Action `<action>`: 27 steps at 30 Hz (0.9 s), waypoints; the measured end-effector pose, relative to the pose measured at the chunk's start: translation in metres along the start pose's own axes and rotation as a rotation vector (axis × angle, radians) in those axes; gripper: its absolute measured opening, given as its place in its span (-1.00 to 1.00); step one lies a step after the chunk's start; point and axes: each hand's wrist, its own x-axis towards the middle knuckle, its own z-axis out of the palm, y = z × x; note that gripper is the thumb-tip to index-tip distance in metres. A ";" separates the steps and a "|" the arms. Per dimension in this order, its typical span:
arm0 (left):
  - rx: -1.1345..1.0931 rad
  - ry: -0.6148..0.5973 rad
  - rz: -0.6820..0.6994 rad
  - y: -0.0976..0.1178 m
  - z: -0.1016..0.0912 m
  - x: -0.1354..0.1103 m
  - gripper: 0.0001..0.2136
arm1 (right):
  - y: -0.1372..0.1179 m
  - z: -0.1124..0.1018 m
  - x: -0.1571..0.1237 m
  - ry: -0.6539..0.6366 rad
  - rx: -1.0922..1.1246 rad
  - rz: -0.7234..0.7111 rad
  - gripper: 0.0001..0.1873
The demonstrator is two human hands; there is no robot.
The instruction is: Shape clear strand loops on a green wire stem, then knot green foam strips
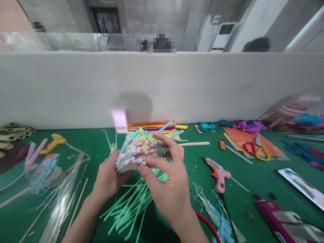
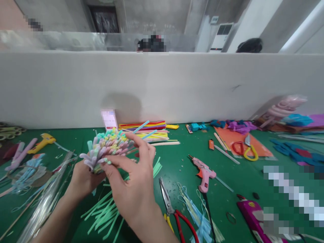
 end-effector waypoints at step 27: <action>0.144 -0.020 0.024 -0.008 0.002 0.003 -0.72 | 0.006 -0.021 0.003 0.272 0.141 0.080 -0.90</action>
